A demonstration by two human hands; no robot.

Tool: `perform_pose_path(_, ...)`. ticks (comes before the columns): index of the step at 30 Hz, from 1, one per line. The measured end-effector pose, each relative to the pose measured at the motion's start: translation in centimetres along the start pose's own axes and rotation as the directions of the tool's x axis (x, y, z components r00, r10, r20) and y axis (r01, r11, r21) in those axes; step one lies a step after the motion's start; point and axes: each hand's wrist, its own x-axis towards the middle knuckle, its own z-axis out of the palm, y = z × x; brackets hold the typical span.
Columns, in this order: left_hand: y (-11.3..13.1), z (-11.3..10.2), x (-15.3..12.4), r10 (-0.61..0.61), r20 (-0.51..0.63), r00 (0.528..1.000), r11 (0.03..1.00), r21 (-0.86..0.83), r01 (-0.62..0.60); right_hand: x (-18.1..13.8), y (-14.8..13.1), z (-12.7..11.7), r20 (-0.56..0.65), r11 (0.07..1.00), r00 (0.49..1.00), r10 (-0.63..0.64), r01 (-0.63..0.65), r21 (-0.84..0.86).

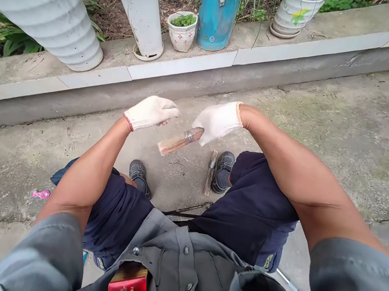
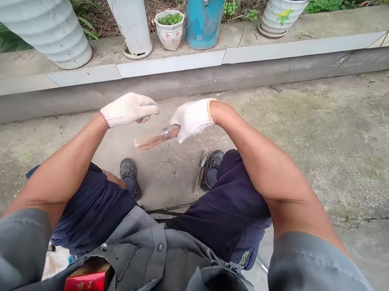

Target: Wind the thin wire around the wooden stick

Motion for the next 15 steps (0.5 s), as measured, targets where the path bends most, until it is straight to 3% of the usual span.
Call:
perform_pose_path(1,0.1,0.5,0.0,-0.006,0.018,1.000,1.000,-0.027,0.007,-0.2,0.0,-0.3,-0.061,0.999,0.998,-0.022,0.024,0.040)
perform_pose_path(3,0.5,1.5,0.0,-0.006,0.067,0.998,0.998,-0.065,0.011,-0.4,0.2,-1.2,-0.262,0.992,0.962,0.079,-0.051,0.112)
perform_pose_path(5,1.1,2.4,-0.2,0.020,0.123,0.992,0.994,-0.110,-0.007,-0.3,0.8,-2.1,-0.438,0.966,0.864,0.247,-0.184,0.181)
perform_pose_path(7,1.7,3.0,-0.5,0.060,0.169,0.984,0.982,-0.187,-0.028,-0.2,1.7,-2.7,-0.520,0.916,0.754,0.401,-0.318,0.245)
perform_pose_path(10,2.4,3.3,-1.0,0.085,0.237,0.968,0.972,-0.232,-0.028,0.3,3.0,-2.7,-0.544,0.843,0.651,0.530,-0.472,0.257)
perform_pose_path(13,2.7,2.7,-1.3,0.051,0.256,0.965,0.988,-0.153,-0.011,1.0,3.5,-2.0,-0.530,0.812,0.639,0.558,-0.551,0.192)
perform_pose_path(15,2.4,1.8,-1.4,0.025,0.170,0.985,0.995,-0.096,-0.009,1.5,3.2,-1.4,-0.462,0.812,0.697,0.548,-0.576,0.095)
